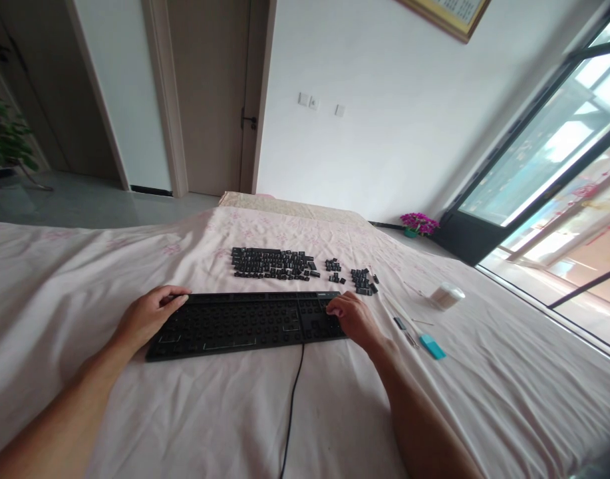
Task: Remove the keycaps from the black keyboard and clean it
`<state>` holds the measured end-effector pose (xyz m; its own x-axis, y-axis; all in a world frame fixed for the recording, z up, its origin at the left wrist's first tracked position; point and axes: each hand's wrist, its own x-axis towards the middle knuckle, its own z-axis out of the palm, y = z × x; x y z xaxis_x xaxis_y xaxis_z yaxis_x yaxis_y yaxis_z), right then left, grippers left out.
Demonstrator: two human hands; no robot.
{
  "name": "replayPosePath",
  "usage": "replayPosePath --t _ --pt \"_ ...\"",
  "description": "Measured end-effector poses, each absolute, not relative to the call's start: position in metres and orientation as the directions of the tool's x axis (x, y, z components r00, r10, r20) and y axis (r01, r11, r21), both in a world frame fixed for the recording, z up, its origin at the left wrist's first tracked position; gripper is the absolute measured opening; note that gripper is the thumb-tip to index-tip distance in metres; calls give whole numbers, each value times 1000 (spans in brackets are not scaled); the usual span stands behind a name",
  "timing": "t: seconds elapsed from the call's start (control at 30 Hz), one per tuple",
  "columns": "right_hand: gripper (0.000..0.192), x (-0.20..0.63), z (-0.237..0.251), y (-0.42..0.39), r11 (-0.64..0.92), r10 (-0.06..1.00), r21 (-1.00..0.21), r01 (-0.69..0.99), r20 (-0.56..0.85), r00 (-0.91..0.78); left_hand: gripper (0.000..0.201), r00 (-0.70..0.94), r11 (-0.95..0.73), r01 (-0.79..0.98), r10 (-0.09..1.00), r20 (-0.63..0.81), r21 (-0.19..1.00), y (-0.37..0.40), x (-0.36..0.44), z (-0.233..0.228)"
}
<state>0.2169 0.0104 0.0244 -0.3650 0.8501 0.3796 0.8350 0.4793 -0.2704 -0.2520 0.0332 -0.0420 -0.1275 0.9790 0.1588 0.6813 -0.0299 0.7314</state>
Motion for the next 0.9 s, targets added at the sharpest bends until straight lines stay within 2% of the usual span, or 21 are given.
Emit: replayPosePath --t 0.2,0.33,0.47,0.57,0.63,0.77,0.9 --pt "40 234 33 8 356 913 -215 909 287 -290 43 -132 -19 678 980 147 735 35 -253 -43" --pt "35 242 36 8 283 928 -178 942 298 -223 43 -125 -30 676 980 155 736 35 -253 -44" --pt "25 236 35 6 294 914 -265 918 358 -189 44 -122 -41 672 979 165 740 34 -252 -43" --pt "18 223 33 4 354 902 -344 870 371 -220 44 -128 -38 672 978 167 739 33 -251 -42" --pt "20 216 32 2 395 893 -355 848 366 -262 45 -128 -28 678 980 155 735 32 -251 -41" --pt "30 216 31 2 433 879 -291 853 344 -329 44 -131 -22 676 980 149 737 33 -252 -42" --pt "33 232 31 5 362 904 -193 912 313 -293 43 -128 -24 673 981 149 739 34 -253 -43"
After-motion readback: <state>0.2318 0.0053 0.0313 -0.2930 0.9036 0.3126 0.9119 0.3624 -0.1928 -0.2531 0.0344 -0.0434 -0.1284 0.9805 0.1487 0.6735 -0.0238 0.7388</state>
